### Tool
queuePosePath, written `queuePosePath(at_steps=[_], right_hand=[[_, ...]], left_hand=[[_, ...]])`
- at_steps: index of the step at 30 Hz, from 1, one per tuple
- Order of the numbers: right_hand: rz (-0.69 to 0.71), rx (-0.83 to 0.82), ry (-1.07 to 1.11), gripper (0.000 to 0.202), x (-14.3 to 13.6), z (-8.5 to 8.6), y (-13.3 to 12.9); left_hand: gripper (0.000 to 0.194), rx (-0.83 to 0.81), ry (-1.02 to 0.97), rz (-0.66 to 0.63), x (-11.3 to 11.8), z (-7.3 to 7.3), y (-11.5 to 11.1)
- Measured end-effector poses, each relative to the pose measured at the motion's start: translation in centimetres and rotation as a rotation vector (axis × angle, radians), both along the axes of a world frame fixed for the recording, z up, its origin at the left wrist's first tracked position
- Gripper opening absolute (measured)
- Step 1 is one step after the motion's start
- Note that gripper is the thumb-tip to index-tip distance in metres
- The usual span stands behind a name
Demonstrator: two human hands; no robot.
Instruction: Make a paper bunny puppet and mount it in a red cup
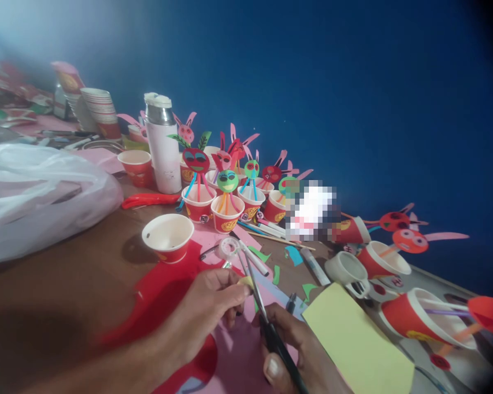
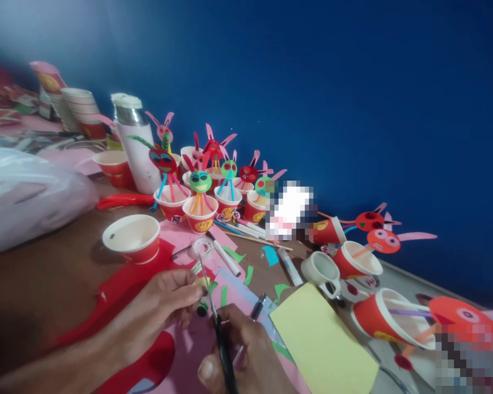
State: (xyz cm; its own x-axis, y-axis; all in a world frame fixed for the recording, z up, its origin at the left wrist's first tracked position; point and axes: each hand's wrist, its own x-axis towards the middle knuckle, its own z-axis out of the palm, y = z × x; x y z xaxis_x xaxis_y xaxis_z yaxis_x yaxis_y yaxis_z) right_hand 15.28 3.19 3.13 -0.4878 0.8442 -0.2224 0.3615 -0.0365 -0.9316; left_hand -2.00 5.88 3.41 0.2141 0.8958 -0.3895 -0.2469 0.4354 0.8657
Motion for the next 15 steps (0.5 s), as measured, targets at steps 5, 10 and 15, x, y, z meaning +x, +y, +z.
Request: queuePosePath(at_steps=[5,10,15], right_hand=[[0.011,-0.013,0.005,0.053,0.2,-0.1,0.1],[-0.022,0.040,0.013,0.053,-0.1,0.2,-0.1],[-0.034,0.014,0.024,0.055,-0.2,0.3,-0.2]], left_hand=[[0.025,-0.010,0.002,-0.012,-0.1,-0.2,0.1],[0.026,0.006,-0.022,-0.036,-0.2,-0.8,0.3],[0.025,0.013,-0.040,-0.037,-0.2,-1.1,0.4]])
